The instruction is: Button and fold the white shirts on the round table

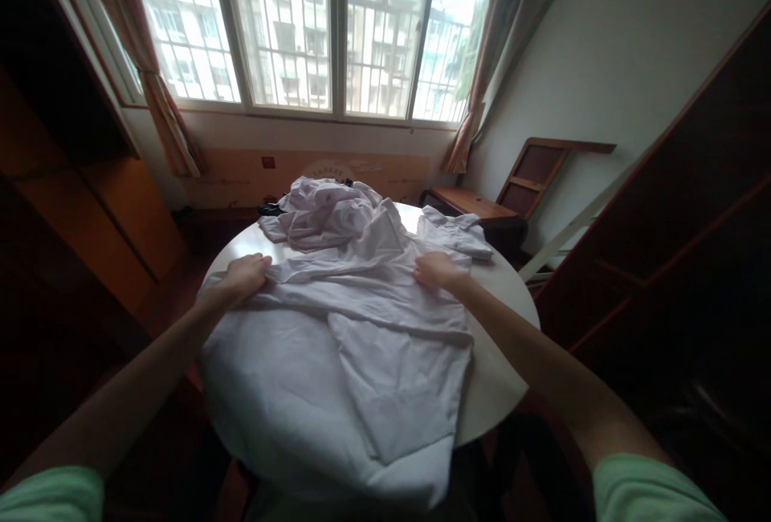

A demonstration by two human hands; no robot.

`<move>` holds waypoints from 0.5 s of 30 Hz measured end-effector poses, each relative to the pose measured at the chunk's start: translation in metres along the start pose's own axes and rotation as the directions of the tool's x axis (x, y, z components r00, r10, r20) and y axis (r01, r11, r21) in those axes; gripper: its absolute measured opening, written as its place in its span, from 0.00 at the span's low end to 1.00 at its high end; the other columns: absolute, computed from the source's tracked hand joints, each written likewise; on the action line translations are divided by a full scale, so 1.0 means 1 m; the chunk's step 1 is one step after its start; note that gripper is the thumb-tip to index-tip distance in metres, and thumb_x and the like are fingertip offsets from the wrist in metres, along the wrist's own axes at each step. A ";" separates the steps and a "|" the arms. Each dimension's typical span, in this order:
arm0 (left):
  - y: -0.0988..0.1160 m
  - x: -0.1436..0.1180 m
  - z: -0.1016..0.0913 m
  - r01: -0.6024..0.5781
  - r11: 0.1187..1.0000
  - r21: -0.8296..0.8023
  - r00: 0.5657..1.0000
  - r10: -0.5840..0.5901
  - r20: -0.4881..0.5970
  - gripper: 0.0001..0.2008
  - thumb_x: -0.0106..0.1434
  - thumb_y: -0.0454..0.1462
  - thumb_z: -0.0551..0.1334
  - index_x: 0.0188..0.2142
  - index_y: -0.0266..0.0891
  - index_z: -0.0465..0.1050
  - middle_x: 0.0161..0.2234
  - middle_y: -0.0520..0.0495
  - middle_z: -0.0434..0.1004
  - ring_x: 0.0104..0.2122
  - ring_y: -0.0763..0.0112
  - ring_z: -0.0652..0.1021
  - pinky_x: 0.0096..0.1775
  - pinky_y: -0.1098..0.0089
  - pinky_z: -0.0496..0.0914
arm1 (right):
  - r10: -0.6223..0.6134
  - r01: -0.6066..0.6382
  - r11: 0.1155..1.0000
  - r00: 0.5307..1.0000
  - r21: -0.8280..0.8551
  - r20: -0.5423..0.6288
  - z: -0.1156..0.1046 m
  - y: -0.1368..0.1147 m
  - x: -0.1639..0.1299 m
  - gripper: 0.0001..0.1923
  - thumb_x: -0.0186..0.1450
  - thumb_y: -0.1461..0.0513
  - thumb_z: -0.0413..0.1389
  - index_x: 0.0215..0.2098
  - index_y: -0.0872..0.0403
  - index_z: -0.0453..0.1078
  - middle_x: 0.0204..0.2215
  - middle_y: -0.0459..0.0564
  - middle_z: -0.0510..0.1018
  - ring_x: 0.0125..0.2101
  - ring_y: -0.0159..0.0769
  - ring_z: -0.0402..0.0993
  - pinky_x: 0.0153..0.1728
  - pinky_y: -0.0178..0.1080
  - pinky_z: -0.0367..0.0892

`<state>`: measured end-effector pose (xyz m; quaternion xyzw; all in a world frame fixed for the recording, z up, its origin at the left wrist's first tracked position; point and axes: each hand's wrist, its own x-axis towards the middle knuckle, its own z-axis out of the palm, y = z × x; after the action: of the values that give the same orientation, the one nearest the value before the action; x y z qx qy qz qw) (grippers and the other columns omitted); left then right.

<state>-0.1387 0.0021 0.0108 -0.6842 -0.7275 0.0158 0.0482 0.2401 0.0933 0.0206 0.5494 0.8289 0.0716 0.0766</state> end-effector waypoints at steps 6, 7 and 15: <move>0.017 0.046 0.003 0.066 0.985 0.158 0.997 -0.058 -0.052 0.17 0.59 0.29 0.49 0.42 0.30 0.73 0.43 0.34 0.74 0.43 0.56 0.74 0.40 0.65 0.67 | 0.059 -0.058 0.992 0.998 0.114 -0.006 0.005 0.007 0.010 0.19 0.64 0.56 0.47 0.41 0.60 0.73 0.43 0.62 0.76 0.42 0.45 0.73 0.40 0.39 0.65; 0.017 0.050 0.003 0.071 0.985 0.158 0.997 -0.064 -0.048 0.17 0.58 0.29 0.50 0.42 0.30 0.73 0.43 0.33 0.74 0.44 0.56 0.74 0.40 0.65 0.67 | 0.046 -0.039 0.993 0.997 0.115 -0.061 0.011 0.008 0.014 0.21 0.64 0.54 0.47 0.44 0.61 0.71 0.45 0.63 0.74 0.45 0.46 0.71 0.42 0.39 0.64; -0.003 0.060 0.006 0.048 0.992 0.119 0.999 -0.050 0.017 0.17 0.58 0.33 0.50 0.40 0.34 0.76 0.42 0.36 0.77 0.42 0.57 0.76 0.37 0.69 0.67 | -0.053 0.059 0.995 0.996 0.080 -0.073 0.033 -0.009 0.020 0.18 0.65 0.69 0.41 0.50 0.66 0.64 0.48 0.65 0.72 0.49 0.42 0.68 0.49 0.37 0.59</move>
<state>-0.1460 0.0618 0.0085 -0.6620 -0.7422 0.0645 0.0818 0.2307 0.1093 -0.0148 0.5258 0.8485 0.0547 0.0262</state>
